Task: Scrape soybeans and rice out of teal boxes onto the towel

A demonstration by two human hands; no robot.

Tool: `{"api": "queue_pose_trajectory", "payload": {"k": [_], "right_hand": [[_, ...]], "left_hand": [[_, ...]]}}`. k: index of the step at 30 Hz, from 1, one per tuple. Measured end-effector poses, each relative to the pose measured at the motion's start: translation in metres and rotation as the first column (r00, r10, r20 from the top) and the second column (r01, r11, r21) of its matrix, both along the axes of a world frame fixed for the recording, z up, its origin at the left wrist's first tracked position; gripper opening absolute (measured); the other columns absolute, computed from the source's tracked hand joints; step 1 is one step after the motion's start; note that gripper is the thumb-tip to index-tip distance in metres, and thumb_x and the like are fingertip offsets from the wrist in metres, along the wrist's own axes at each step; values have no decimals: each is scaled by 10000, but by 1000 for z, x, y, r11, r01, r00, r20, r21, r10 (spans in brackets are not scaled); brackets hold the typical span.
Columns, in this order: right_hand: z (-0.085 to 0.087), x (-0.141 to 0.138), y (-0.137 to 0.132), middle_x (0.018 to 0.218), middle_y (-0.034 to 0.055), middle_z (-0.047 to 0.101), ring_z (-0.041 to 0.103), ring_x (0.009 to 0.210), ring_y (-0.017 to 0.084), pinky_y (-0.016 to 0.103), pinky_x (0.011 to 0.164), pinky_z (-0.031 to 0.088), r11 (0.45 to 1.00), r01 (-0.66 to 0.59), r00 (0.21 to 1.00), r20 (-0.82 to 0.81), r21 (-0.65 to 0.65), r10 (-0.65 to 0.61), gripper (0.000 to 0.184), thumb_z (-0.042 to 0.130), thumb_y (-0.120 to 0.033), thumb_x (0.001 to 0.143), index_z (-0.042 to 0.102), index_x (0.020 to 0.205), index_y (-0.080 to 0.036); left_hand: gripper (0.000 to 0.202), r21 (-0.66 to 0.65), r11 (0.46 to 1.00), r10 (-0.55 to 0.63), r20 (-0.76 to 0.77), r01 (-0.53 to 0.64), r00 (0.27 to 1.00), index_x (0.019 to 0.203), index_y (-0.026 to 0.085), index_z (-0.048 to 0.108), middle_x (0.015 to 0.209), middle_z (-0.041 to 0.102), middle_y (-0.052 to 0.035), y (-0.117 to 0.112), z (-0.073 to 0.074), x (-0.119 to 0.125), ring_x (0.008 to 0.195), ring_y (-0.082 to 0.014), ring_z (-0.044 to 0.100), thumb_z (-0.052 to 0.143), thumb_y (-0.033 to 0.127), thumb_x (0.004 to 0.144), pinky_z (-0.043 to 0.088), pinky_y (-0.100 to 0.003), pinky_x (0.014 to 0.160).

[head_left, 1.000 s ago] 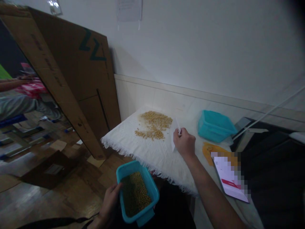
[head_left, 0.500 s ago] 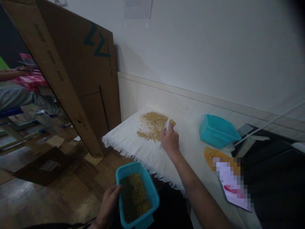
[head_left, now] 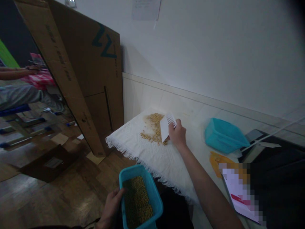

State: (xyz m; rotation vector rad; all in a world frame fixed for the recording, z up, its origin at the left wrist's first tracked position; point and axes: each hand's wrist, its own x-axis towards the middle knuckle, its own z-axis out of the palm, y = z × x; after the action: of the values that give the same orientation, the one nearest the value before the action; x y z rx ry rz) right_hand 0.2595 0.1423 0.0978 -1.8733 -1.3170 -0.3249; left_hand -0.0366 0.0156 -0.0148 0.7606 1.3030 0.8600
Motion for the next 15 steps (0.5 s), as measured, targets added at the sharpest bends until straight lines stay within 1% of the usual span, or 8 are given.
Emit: {"api": "queue_pose_trajectory", "payload": {"k": [3, 5, 6, 8, 11, 15], "right_hand": [[8, 25, -25, 653, 18, 621, 566, 586, 181, 263, 562, 318, 997, -58, 998, -2, -55, 58, 184, 481, -315, 922, 617, 944, -193], [10, 39, -45, 635, 8, 613, 573, 578, 176, 255, 562, 328, 990, -96, 995, -4, -102, 96, 192, 495, -348, 916, 623, 905, -206], [9, 44, -54, 622, 4, 606, 567, 564, 173, 254, 560, 327, 990, -86, 996, 11, -113, 88, 193, 503, -361, 912, 620, 886, -209], [7, 47, -71, 591, 1, 581, 539, 535, 168, 259, 554, 307, 994, -13, 997, 80, -107, 22, 173, 499, -333, 902, 603, 840, -209], [1, 31, -84, 551, -2, 539, 491, 492, 157, 270, 538, 263, 993, 52, 983, 180, -103, -33, 147, 479, -274, 886, 568, 793, -202], [-4, -11, -81, 533, 7, 536, 486, 473, 163, 280, 523, 243, 993, 32, 977, 213, -111, -7, 143, 439, -250, 885, 554, 825, -191]], "left_hand": [[375, -21, 1000, -4, 30, 5, 1000, 514, 192, 649, 560, 713, -79, 1, -2, 0, 551, -253, 647, 817, 522, 454, 524, -333, 543], [369, -41, 999, 11, 32, -10, 999, 510, 193, 643, 551, 709, -79, 1, -6, -1, 535, -245, 641, 822, 508, 443, 513, -327, 529], [362, -49, 999, 17, 31, -15, 999, 516, 190, 646, 553, 711, -80, 2, -9, -1, 531, -240, 639, 821, 500, 446, 513, -324, 531], [349, -54, 998, 20, 23, -19, 1000, 540, 180, 662, 571, 720, -85, 2, -15, -3, 531, -233, 642, 814, 487, 471, 524, -325, 560], [339, -45, 999, 8, -2, -8, 1000, 561, 171, 677, 581, 724, -86, 3, -24, -5, 540, -232, 644, 805, 477, 497, 529, -326, 574], [337, -44, 999, 11, -30, -12, 999, 576, 170, 688, 565, 711, -64, 4, -30, -7, 516, -226, 624, 810, 477, 507, 525, -330, 543]]}}
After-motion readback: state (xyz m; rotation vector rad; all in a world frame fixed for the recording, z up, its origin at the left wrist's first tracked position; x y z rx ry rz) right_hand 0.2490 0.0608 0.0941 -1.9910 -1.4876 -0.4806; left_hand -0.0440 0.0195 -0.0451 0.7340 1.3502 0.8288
